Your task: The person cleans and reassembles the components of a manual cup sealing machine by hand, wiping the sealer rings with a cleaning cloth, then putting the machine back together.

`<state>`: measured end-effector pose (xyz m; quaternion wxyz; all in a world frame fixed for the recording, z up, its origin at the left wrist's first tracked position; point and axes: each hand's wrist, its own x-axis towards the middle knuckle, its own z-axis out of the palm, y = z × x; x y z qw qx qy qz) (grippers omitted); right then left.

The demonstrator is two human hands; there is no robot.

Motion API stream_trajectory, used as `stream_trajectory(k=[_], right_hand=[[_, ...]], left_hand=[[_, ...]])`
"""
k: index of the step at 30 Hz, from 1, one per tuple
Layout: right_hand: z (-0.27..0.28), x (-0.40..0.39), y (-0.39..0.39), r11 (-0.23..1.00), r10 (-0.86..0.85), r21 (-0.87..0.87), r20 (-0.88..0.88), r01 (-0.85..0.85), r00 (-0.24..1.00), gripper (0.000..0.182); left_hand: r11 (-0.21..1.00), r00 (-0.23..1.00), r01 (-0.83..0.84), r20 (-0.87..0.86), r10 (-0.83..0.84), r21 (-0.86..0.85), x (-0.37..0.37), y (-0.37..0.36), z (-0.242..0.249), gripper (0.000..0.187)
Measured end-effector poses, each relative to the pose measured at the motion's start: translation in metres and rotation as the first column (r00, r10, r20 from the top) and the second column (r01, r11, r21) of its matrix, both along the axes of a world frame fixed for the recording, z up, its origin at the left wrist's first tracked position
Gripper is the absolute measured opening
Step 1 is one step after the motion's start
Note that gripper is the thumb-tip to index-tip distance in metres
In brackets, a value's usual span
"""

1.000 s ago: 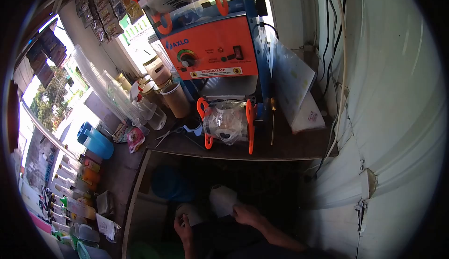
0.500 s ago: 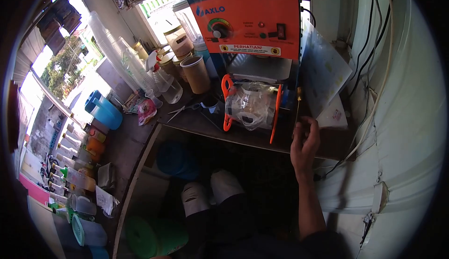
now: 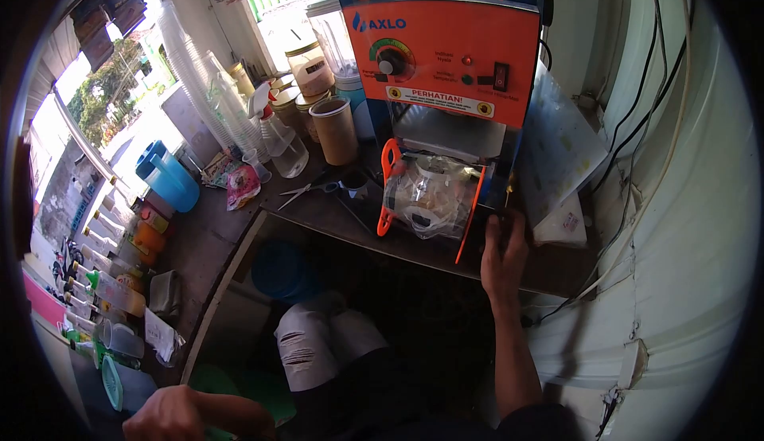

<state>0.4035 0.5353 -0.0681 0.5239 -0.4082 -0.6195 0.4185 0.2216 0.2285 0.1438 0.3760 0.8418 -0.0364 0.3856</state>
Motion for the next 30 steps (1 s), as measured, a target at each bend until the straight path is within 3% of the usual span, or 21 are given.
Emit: stream_trajectory(k=[1, 2, 3, 4, 5, 6, 7, 9, 11, 12, 14, 16, 18, 21, 23, 25, 27, 29, 30], right_hand=[[0.000, -0.004, 0.002, 0.998, -0.042, -0.057, -0.038, 0.040, 0.998, 0.032], [-0.001, -0.008, 0.005, 0.991, -0.085, -0.113, -0.075, 0.076, 0.994, 0.032], [-0.009, -0.010, 0.011, 0.992, -0.086, -0.094, -0.062, 0.080, 0.994, 0.032], [-0.020, -0.011, 0.019, 0.988, -0.155, 0.011, -0.018, 0.155, 0.988, 0.031], [-0.024, -0.014, 0.023, 0.968, -0.225, 0.121, 0.011, 0.222, 0.974, 0.031], [-0.022, -0.018, 0.022, 0.967, -0.214, 0.145, 0.021, 0.209, 0.977, 0.031], [-0.018, -0.022, 0.019, 0.956, -0.216, 0.200, -0.017, 0.214, 0.976, 0.030], [-0.017, -0.024, 0.012, 0.937, -0.216, 0.270, -0.042, 0.219, 0.976, 0.029], [-0.018, -0.021, 0.009, 0.775, -0.369, 0.573, 0.069, 0.266, 0.927, 0.025], [-0.018, -0.021, 0.005, 0.761, -0.384, 0.587, 0.067, 0.274, 0.921, 0.025], [-0.013, -0.021, 0.002, 0.694, -0.424, 0.710, 0.271, 0.118, 0.864, 0.030], [-0.013, -0.019, 0.001, 0.705, -0.414, 0.702, 0.292, 0.101, 0.862, 0.032], [-0.008, -0.015, -0.002, 0.714, -0.404, 0.693, 0.291, 0.100, 0.867, 0.035], [0.003, -0.006, -0.018, 0.765, -0.347, 0.639, 0.311, 0.076, 0.885, 0.031], [0.009, 0.000, -0.030, 0.866, -0.128, 0.494, 0.365, -0.075, 0.922, 0.025], [0.015, -0.004, -0.037, 0.883, -0.055, 0.463, 0.277, -0.083, 0.959, 0.020], [0.022, -0.009, -0.048, 0.899, 0.012, 0.428, 0.185, -0.092, 0.983, 0.014], [0.031, -0.014, -0.063, 0.975, 0.164, 0.159, -0.045, -0.155, 0.985, 0.022], [0.034, -0.019, -0.072, 0.978, 0.153, 0.151, -0.061, -0.143, 0.986, 0.022]], left_hand=[[0.978, 0.974, -0.071, 0.199, 0.110, -0.196, -0.018, 0.024, -0.022, 0.032], [0.805, 0.622, -0.522, 0.520, 0.585, -0.282, -0.016, 0.035, -0.057, 0.033], [0.623, 0.543, -0.625, 0.311, 0.780, -0.470, -0.038, 0.057, -0.080, 0.029], [0.253, 0.350, -0.666, 0.006, 0.937, -0.702, -0.045, 0.084, -0.088, 0.029], [0.087, 0.234, -0.739, -0.133, 0.963, -0.668, -0.047, 0.122, -0.105, 0.031], [-0.034, 0.129, -0.832, -0.252, 0.959, -0.553, -0.054, 0.152, -0.126, 0.031], [-0.094, 0.111, -0.767, -0.275, 0.955, -0.635, -0.061, 0.182, -0.154, 0.035], [-0.213, 0.059, -0.738, -0.375, 0.925, -0.640, -0.066, 0.227, -0.193, 0.035], [-0.204, 0.063, -0.706, -0.346, 0.936, -0.678, -0.067, 0.266, -0.224, 0.035], [-0.206, 0.064, -0.688, -0.342, 0.938, -0.696, -0.065, 0.275, -0.223, 0.036], [-0.201, 0.066, -0.658, -0.321, 0.945, -0.726, -0.059, 0.284, -0.218, 0.036], [-0.203, 0.072, -0.630, -0.316, 0.946, -0.750, -0.048, 0.282, -0.212, 0.036], [-0.118, 0.126, -0.597, -0.238, 0.963, -0.793, -0.046, 0.272, -0.207, 0.034], [0.016, 0.147, -0.708, -0.126, 0.981, -0.706, -0.049, 0.253, -0.198, 0.032], [0.044, 0.174, -0.716, -0.118, 0.978, -0.697, -0.049, 0.239, -0.194, 0.034], [0.203, 0.270, -0.622, 0.037, 0.962, -0.756, -0.055, 0.237, -0.203, 0.038], [0.149, 0.359, -0.555, -0.074, 0.931, -0.818, -0.054, 0.217, -0.185, 0.046], [0.116, 0.424, -0.003, 0.104, 0.900, -0.993, -0.049, 0.207, -0.183, 0.051], [0.165, 0.474, 0.036, 0.162, 0.866, -0.986, -0.050, 0.196, -0.188, 0.058]])
